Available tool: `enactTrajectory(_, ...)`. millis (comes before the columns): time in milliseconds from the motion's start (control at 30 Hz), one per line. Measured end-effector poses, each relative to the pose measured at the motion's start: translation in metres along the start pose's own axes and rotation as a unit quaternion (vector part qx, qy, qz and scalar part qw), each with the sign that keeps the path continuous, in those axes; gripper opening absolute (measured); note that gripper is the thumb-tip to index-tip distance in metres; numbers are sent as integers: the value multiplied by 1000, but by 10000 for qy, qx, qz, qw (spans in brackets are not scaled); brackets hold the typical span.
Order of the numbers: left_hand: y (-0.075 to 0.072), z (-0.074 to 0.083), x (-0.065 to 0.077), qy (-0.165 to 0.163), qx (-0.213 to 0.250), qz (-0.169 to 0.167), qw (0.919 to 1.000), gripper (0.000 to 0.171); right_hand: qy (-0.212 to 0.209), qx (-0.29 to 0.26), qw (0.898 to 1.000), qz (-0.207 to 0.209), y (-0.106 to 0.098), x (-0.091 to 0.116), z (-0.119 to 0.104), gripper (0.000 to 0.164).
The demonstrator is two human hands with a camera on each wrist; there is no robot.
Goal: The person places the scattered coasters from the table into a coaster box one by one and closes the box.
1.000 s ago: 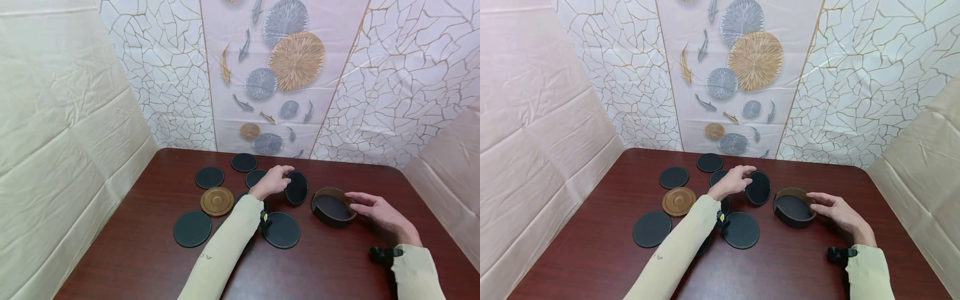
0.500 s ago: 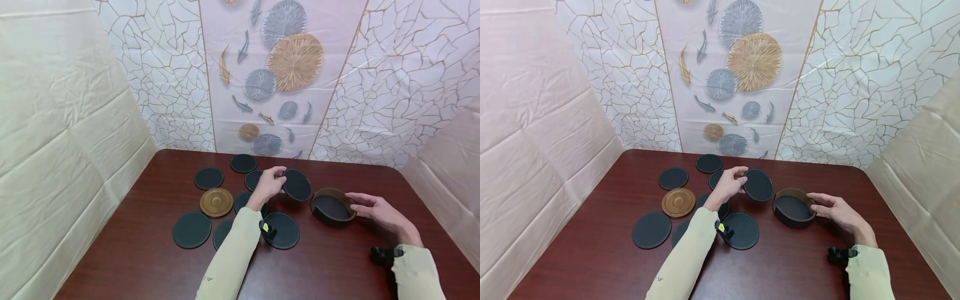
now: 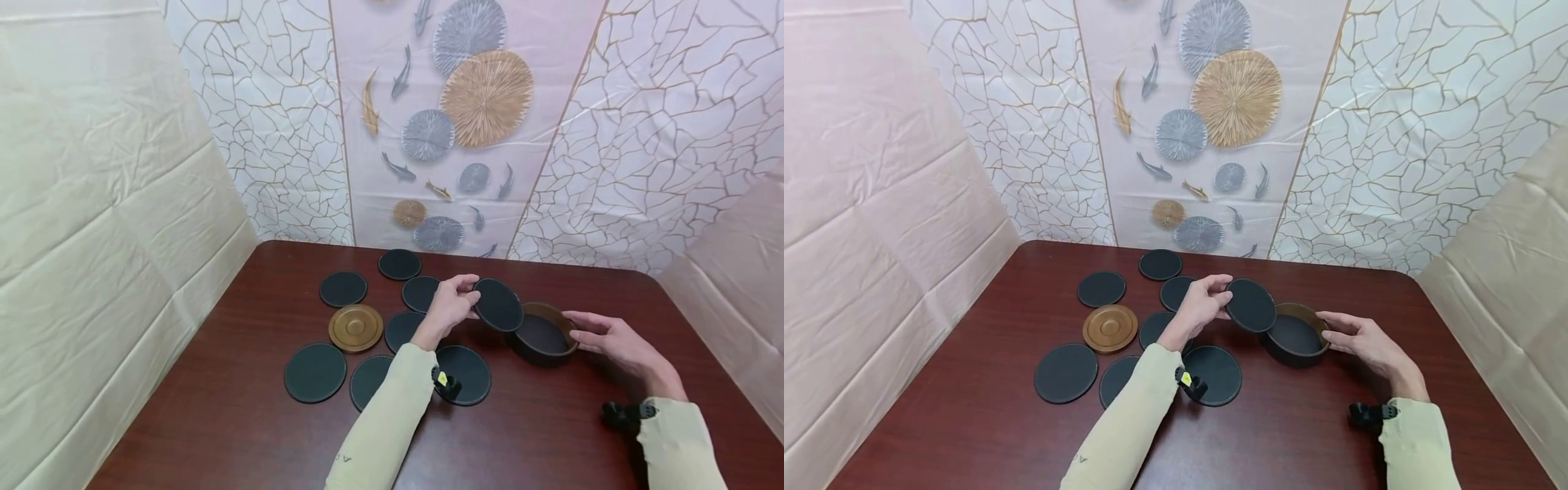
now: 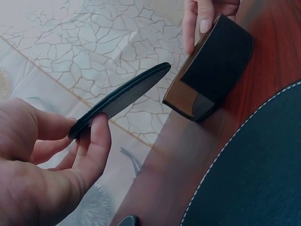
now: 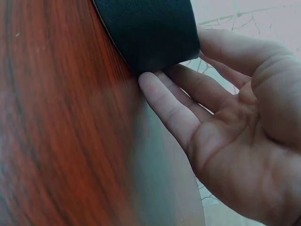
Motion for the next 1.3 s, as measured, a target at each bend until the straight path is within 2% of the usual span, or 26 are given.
enactTrajectory(233,7,-7,-1,-26,199,309,9993,35,-36,24,10000,4,1,-1,-2,63)
enactTrajectory(467,18,-5,0,224,-384,329,9985,36,8,116,9999,9,1,-2,-2,64)
enactTrajectory(800,33,-13,5,231,-497,444,9975,34,7,22,10000,-54,2,-3,-4,65)
enactTrajectory(900,38,-15,7,189,-462,372,9981,33,-4,100,9999,-9,1,-1,-5,64)
enactTrajectory(1000,41,-17,9,110,-761,246,9967,32,-13,122,9999,13,0,0,-5,65)
enactTrajectory(1133,42,-22,12,-53,-1396,155,9901,30,-52,234,9997,-5,1,1,-6,64)
enactTrajectory(1300,44,-24,13,-129,-1484,84,9888,32,-79,328,9994,-19,3,-2,-6,63)
Point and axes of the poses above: each hand's wrist, its own x-axis away from the middle knuckle, its own y-axis out of the palm, z = x × y, the point moved 8 cm from there along -x, towards the middle knuckle, and after that the axes turned 10 degrees about y, right-handed, at the moved point
